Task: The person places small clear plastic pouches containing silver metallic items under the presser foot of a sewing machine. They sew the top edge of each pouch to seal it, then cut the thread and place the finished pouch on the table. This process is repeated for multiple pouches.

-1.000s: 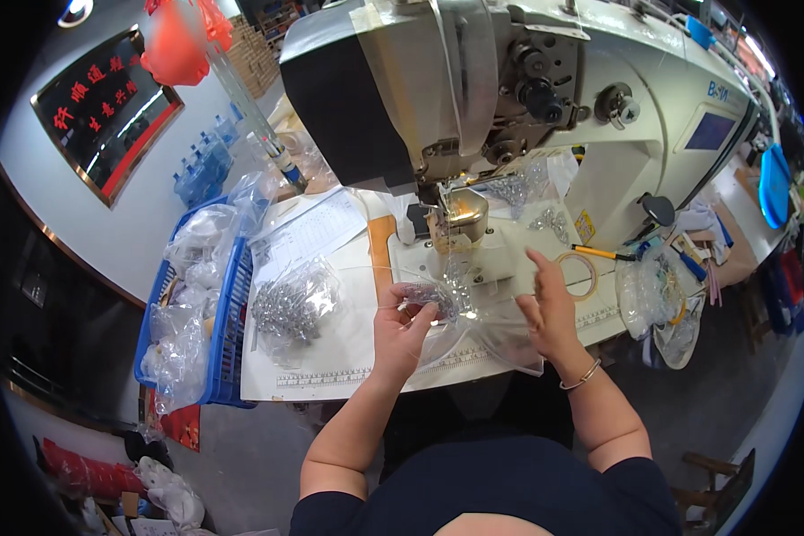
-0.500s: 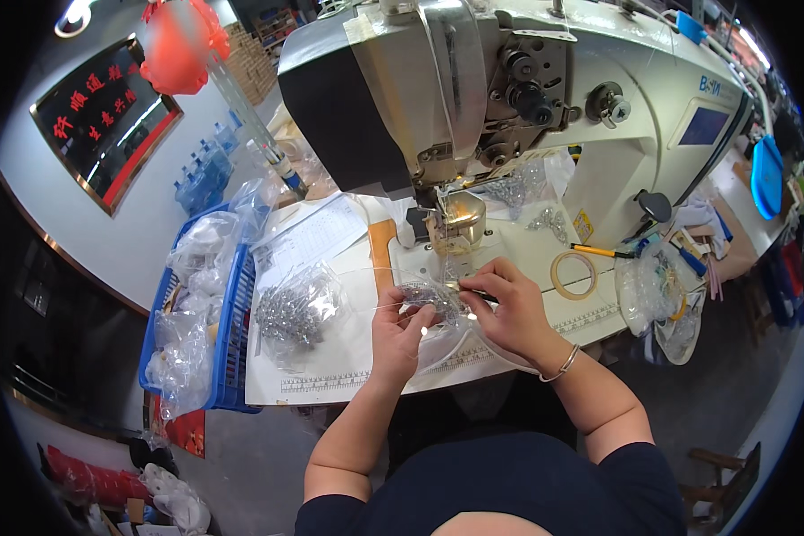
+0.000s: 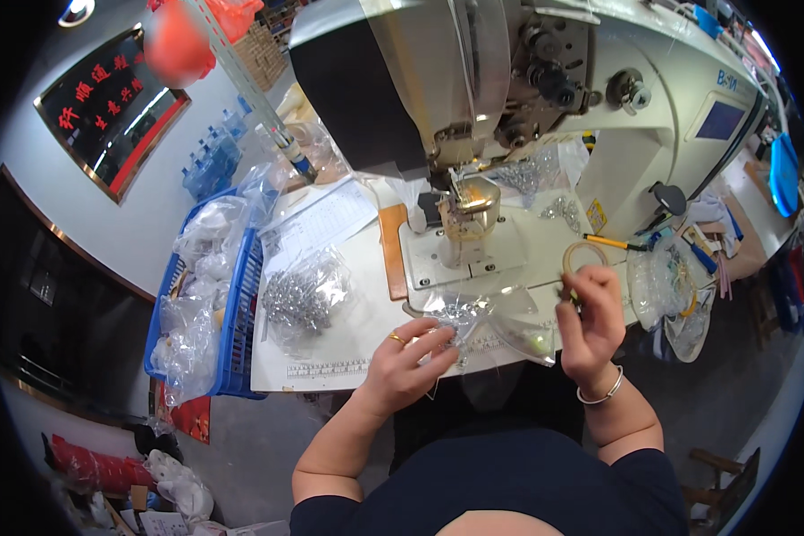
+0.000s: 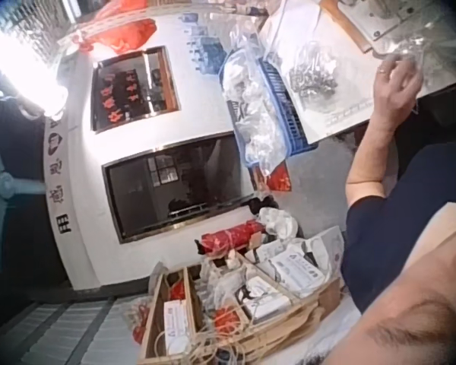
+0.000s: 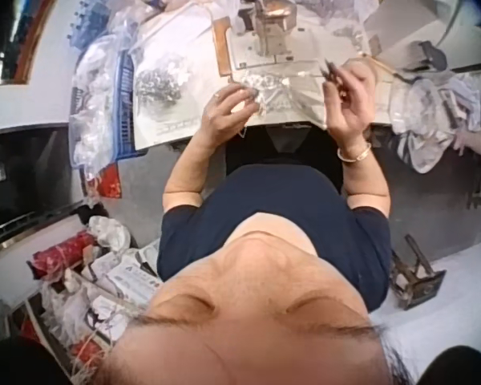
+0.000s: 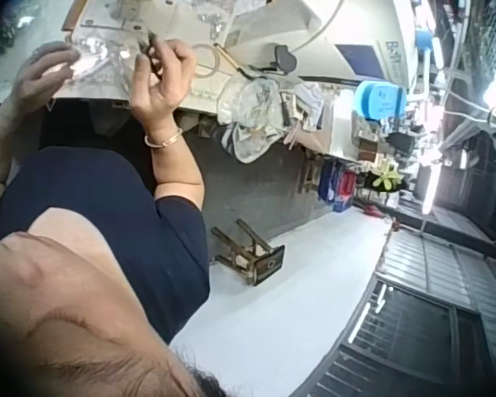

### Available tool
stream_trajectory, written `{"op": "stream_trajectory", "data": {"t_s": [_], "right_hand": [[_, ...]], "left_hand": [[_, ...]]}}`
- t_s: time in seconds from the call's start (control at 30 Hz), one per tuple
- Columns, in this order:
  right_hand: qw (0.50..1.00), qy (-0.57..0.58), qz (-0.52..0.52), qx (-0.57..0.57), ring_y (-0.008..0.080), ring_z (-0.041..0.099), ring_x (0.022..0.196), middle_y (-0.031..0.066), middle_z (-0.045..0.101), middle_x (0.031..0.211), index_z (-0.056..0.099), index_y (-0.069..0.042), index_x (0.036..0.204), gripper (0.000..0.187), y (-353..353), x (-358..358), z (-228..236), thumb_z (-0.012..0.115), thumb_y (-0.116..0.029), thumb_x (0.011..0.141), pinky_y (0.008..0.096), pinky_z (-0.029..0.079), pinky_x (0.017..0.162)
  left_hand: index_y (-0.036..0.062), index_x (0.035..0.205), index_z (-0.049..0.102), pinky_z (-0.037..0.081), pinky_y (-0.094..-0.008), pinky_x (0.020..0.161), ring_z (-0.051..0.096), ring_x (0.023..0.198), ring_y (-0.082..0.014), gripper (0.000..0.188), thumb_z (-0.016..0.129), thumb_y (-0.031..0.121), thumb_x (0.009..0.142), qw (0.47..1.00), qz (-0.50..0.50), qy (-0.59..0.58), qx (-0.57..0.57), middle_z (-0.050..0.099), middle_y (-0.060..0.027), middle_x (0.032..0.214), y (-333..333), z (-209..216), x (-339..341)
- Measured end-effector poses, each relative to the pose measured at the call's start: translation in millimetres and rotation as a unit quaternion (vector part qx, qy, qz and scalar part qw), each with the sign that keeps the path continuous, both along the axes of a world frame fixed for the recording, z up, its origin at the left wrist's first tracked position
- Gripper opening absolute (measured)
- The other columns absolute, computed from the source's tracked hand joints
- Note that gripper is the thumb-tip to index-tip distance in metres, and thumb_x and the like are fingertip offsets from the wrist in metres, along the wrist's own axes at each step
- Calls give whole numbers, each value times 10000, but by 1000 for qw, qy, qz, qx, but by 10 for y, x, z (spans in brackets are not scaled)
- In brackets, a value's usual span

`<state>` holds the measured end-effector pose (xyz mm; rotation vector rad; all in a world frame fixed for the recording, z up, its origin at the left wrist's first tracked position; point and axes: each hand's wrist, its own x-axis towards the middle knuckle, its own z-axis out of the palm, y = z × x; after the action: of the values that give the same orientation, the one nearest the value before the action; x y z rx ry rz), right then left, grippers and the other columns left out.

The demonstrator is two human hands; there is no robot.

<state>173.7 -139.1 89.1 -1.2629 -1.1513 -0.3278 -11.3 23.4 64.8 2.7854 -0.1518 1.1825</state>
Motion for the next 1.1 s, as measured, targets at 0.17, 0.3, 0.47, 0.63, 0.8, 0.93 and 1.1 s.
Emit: {"op": "stream_trajectory", "data": {"t_s": [0.17, 0.3, 0.47, 0.63, 0.8, 0.93, 1.1], "right_hand": [[972, -60, 44, -221, 233, 557, 767, 97, 553, 890, 628, -23, 952, 252, -19, -221, -466, 701, -38, 712, 294, 482, 651], [953, -102, 20, -284, 235, 538, 804, 72, 555, 884, 632, -44, 927, 250, 20, -307, -655, 708, -47, 689, 307, 473, 669], [948, -153, 24, -277, 229, 543, 758, 59, 568, 850, 649, -49, 894, 240, 151, -356, -615, 716, -37, 665, 306, 470, 627], [936, -196, 23, -292, 226, 544, 783, 55, 561, 852, 632, -55, 897, 221, 187, -374, -600, 693, -50, 684, 303, 471, 650], [930, -205, 10, -305, 222, 548, 786, 49, 563, 857, 623, -62, 889, 200, 111, -342, -562, 680, -59, 697, 301, 475, 649], [930, -200, 11, -307, 221, 549, 785, 46, 565, 857, 621, -64, 882, 195, 126, -352, -598, 680, -63, 697, 301, 476, 651], [927, -198, 19, -318, 224, 547, 799, 49, 564, 861, 619, -63, 889, 195, 156, -409, -594, 674, -63, 701, 300, 473, 674]], "left_hand": [[126, 849, 623, 490, -319, 674, 580, 899, -227, 187, 656, 75, 672, 995, 6, 92, 44, 582, -27, 998, -164, -549, -56], [142, 868, 640, 491, -333, 674, 577, 899, -227, 225, 663, 66, 658, 999, 1, 46, 17, 583, -24, 996, -191, -741, -104], [143, 868, 643, 488, -335, 668, 573, 883, -225, 245, 660, 54, 640, 999, 4, 31, 30, 582, -21, 988, -202, -684, -99], [132, 858, 637, 484, -319, 671, 571, 873, -218, 272, 647, 10, 616, 1000, 11, 25, 2, 582, -27, 977, -206, -681, -87], [121, 847, 630, 482, -308, 683, 570, 852, -215, 296, 637, -27, 592, 1000, 17, 16, -8, 578, -38, 955, -204, -676, -77], [115, 836, 625, 485, -307, 668, 567, 836, -222, 284, 632, -30, 592, 1000, 5, 13, -10, 572, -38, 941, -225, -668, -61], [113, 830, 619, 490, -307, 653, 567, 819, -228, 280, 624, -36, 593, 1000, -5, 12, 2, 565, -40, 934, -244, -665, -42]]}}
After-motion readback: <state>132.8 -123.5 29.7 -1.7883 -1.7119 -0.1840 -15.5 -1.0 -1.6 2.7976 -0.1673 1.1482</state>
